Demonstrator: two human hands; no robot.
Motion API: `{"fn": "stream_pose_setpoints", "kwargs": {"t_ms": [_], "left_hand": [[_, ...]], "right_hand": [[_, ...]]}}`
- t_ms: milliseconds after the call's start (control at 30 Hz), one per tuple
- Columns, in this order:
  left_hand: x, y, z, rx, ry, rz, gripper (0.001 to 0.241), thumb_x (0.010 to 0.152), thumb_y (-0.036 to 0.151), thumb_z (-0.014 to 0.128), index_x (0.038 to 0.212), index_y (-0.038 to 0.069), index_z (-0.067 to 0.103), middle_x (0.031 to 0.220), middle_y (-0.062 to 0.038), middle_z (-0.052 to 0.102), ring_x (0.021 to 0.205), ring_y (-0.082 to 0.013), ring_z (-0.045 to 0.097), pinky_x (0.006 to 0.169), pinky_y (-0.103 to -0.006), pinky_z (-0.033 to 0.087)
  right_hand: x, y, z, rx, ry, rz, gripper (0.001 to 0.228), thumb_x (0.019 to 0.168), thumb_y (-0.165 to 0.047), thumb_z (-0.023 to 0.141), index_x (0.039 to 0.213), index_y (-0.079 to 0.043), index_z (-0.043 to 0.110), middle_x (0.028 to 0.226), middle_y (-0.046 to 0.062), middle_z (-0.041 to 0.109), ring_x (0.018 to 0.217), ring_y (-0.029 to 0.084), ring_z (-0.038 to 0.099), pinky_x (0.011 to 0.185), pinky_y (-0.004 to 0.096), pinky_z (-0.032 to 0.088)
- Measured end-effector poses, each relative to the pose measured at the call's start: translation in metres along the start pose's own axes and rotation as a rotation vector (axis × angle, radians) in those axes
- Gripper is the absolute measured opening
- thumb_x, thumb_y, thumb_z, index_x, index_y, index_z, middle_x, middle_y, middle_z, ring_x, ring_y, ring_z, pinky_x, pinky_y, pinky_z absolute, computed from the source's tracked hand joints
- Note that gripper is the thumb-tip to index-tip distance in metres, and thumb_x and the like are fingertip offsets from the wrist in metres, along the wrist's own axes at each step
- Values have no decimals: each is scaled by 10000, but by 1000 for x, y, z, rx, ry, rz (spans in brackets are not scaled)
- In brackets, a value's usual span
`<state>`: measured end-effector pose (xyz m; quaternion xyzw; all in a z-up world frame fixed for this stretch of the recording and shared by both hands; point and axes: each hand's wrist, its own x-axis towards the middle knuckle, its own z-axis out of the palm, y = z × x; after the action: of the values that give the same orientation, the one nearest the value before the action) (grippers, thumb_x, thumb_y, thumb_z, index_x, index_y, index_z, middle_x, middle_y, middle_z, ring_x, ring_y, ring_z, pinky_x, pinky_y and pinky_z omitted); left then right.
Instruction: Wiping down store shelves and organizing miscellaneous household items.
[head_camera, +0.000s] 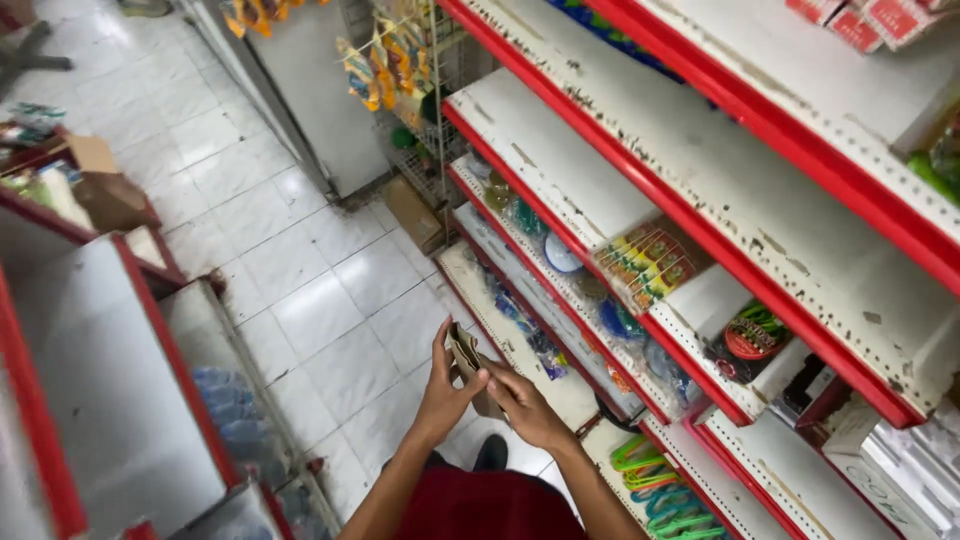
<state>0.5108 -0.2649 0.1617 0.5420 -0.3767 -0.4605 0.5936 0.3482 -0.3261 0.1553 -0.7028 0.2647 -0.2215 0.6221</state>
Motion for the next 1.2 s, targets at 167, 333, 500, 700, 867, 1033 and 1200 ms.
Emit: {"fn": "stream_pose_setpoints", "kwargs": {"t_ms": [167, 333, 500, 700, 867, 1033, 1200], "left_hand": [[52, 6, -6, 102, -152, 80, 874, 905, 333, 691, 1585, 101, 194, 1601, -190, 338, 1450, -356, 392, 1160, -491, 349], [95, -15, -29, 84, -248, -94, 720, 916, 237, 715, 1541, 194, 359, 1271, -196, 593, 1045, -337, 659, 841, -444, 591], [140, -13, -70, 143, -353, -28, 406, 937, 169, 666, 1319, 39, 626, 1143, -95, 720, 850, -166, 704, 724, -278, 600], [167, -10, -112, 167, -383, -87, 315, 880, 126, 723, 1162, -8, 766, 934, -103, 800, 728, -137, 700, 608, -259, 647], [181, -9, -131, 189, -416, -231, 366, 841, 130, 763, 1175, -21, 785, 911, -169, 828, 724, -179, 743, 611, -286, 681], [192, -16, -139, 174, -503, -221, 367, 852, 108, 757, 1192, -30, 774, 902, -153, 826, 717, -159, 720, 626, -268, 648], [197, -14, -134, -15, -607, -305, 664, 856, 8, 749, 1485, 87, 552, 830, -166, 775, 684, -153, 643, 622, -262, 567]], "right_hand": [[23, 21, -14, -14, 175, 243, 525, 993, -357, 557, 1407, -37, 599, 1444, 111, 646, 1322, 236, 605, 1111, 354, 450], [40, 12, -11, -42, 377, 109, 329, 976, -234, 670, 1223, -17, 696, 1072, 130, 755, 954, 198, 698, 861, 378, 572], [64, 6, -1, 2, 586, 378, 425, 952, -254, 643, 1305, -18, 645, 1098, 99, 756, 857, 163, 704, 752, 282, 607], [96, 6, 50, 72, 663, 531, 336, 1005, -261, 551, 1245, -57, 669, 969, 110, 741, 805, 202, 739, 645, 289, 659], [113, 6, 76, 89, 823, 502, 310, 961, -284, 640, 1124, -30, 708, 915, 69, 755, 739, 126, 681, 676, 263, 589], [121, 2, 87, 61, 873, 560, 310, 985, -271, 595, 1193, -64, 695, 988, 59, 766, 801, 128, 697, 725, 278, 597], [122, 1, 89, 47, 956, 584, 308, 1010, -298, 570, 1178, -77, 704, 936, 54, 749, 770, 137, 693, 710, 289, 593]]}}
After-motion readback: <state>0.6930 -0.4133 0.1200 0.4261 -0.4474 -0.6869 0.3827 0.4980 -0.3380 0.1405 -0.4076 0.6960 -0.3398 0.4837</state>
